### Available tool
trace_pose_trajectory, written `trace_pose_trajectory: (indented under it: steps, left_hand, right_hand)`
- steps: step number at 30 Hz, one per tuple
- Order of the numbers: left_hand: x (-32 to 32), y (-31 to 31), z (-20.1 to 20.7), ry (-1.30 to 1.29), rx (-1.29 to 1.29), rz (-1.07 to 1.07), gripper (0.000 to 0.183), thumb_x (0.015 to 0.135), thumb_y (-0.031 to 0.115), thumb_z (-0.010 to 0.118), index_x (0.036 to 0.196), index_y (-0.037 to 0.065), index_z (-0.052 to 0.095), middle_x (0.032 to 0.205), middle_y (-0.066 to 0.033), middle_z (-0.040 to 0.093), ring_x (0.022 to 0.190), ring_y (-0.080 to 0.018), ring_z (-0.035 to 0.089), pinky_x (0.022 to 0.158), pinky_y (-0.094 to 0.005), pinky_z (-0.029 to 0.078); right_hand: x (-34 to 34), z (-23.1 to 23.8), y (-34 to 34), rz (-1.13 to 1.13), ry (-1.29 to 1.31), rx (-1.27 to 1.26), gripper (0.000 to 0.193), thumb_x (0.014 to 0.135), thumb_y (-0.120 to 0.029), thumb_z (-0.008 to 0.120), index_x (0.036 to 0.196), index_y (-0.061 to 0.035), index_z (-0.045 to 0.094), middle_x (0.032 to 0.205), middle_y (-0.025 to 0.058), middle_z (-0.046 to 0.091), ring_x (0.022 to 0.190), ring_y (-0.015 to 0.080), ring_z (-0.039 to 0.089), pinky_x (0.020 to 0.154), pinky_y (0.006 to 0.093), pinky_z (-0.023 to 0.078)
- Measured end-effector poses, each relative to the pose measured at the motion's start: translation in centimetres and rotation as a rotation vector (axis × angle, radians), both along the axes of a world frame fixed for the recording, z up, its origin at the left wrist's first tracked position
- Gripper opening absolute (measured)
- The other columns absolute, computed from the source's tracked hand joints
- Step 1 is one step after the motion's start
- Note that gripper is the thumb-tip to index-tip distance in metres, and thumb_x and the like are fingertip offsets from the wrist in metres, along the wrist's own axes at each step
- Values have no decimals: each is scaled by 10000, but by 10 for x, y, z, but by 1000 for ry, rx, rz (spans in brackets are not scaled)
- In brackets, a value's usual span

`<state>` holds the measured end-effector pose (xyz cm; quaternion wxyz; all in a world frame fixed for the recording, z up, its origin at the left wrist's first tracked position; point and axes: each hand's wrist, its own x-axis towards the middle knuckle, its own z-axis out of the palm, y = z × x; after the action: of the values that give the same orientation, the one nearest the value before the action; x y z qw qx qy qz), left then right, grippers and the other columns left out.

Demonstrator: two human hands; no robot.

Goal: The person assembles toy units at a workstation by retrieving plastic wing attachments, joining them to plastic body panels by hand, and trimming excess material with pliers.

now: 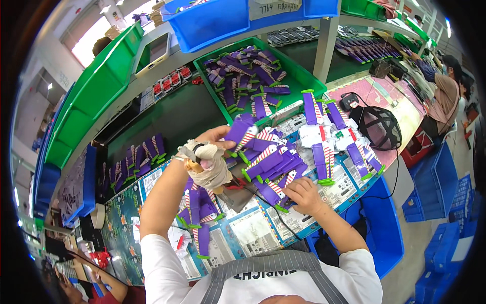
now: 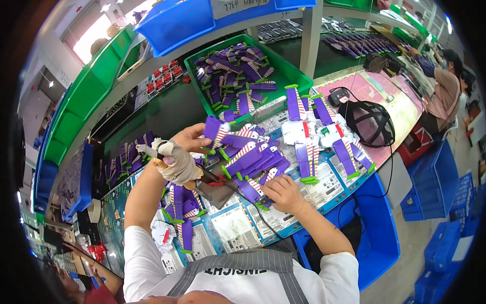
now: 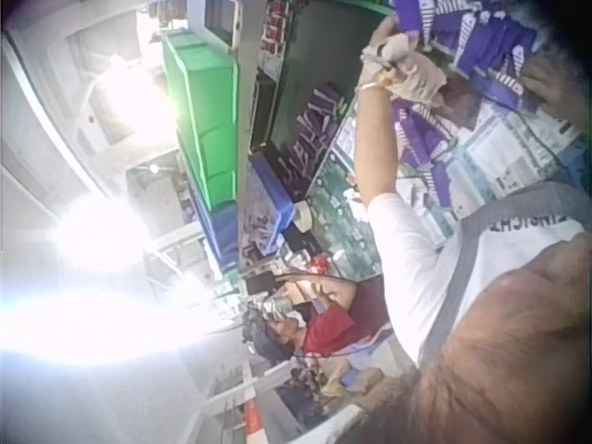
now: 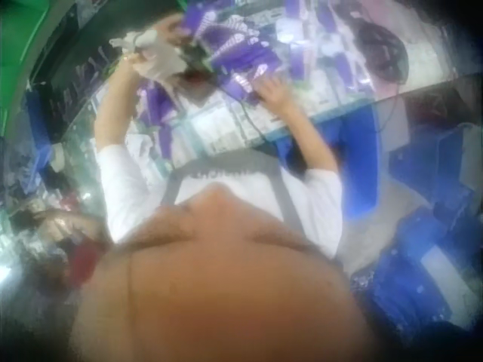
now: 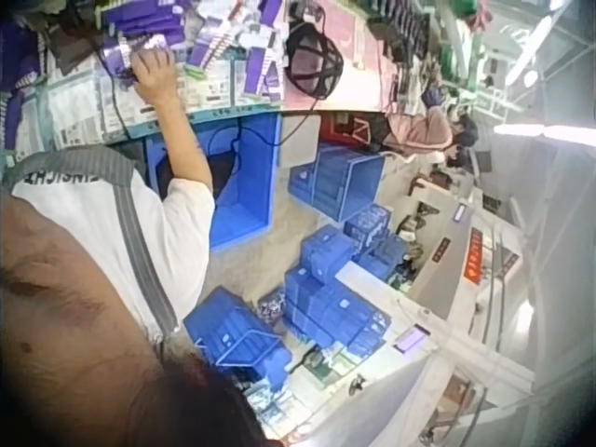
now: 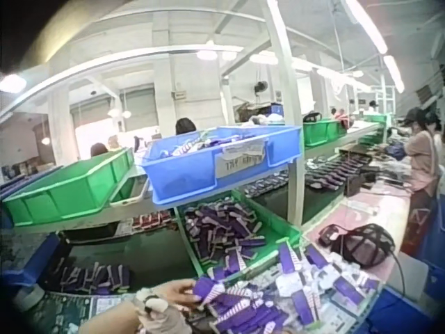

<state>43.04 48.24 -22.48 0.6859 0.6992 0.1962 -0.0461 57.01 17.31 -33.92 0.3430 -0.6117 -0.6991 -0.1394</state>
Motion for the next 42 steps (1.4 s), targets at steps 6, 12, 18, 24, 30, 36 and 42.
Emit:
trace_pose_trajectory:
  steps: [6, 12, 18, 24, 30, 36, 42]
  left_hand:
    - [-94, -10, 17, -279, -34, 612, 318, 877, 91, 570, 1178, 43, 480, 1081, -56, 595, 972, -152, 591, 848, -302, 481]
    - [-208, -132, -26, -320, 216, 999, 384, 807, 48, 642, 1166, 21, 505, 1042, -80, 628, 951, -167, 609, 828, -307, 491]
    - [-194, -271, -101, -247, 321, 785, 417, 768, 101, 686, 1124, 25, 483, 1022, -71, 590, 920, -135, 571, 792, -300, 464]
    - [-232, -284, -79, -413, 191, 536, 577, 819, 241, 659, 1275, 32, 375, 1187, -106, 467, 1144, -199, 457, 950, -330, 377]
    - [-248, -274, -91, -598, -213, 780, 170, 952, 182, 500, 993, 24, 547, 912, -27, 514, 804, -91, 545, 701, -221, 461]
    - [-252, -281, -114, -279, -331, 523, 203, 922, 229, 567, 983, 35, 577, 814, 47, 520, 746, -31, 482, 634, -205, 417]
    - [-298, -156, -68, -17, 1461, 299, 396, 824, 189, 570, 1209, 125, 498, 1206, -89, 506, 1151, -284, 457, 884, -458, 401]
  right_hand:
    - [5, -3, -2, -39, 94, 58, 477, 510, -9, 604, 982, -77, 588, 859, 64, 556, 782, 263, 533, 682, 391, 411]
    - [-24, 9, 3, 132, 196, 175, 402, 573, 30, 615, 968, -45, 600, 631, 59, 498, 547, 248, 506, 501, 372, 379]
    - [-155, 63, 19, 604, 465, -176, 501, 596, 8, 681, 1076, -46, 548, 983, 129, 567, 900, 323, 546, 764, 407, 444]
    - [-174, 60, -3, 652, 651, -484, 297, 732, 19, 669, 989, -41, 532, 946, 130, 559, 876, 298, 563, 762, 347, 459]
    - [-184, 65, -15, 627, 564, -798, 291, 806, -45, 631, 1086, -66, 556, 889, 122, 572, 829, 258, 575, 734, 325, 449]
    - [-181, 61, -10, 840, 997, -1017, 203, 856, -41, 579, 1055, -5, 567, 1074, 123, 596, 1046, 228, 546, 930, 339, 400]
    - [-174, 40, -18, 839, 1030, -789, 277, 815, -198, 624, 996, 11, 605, 882, 116, 525, 847, 219, 492, 782, 318, 380]
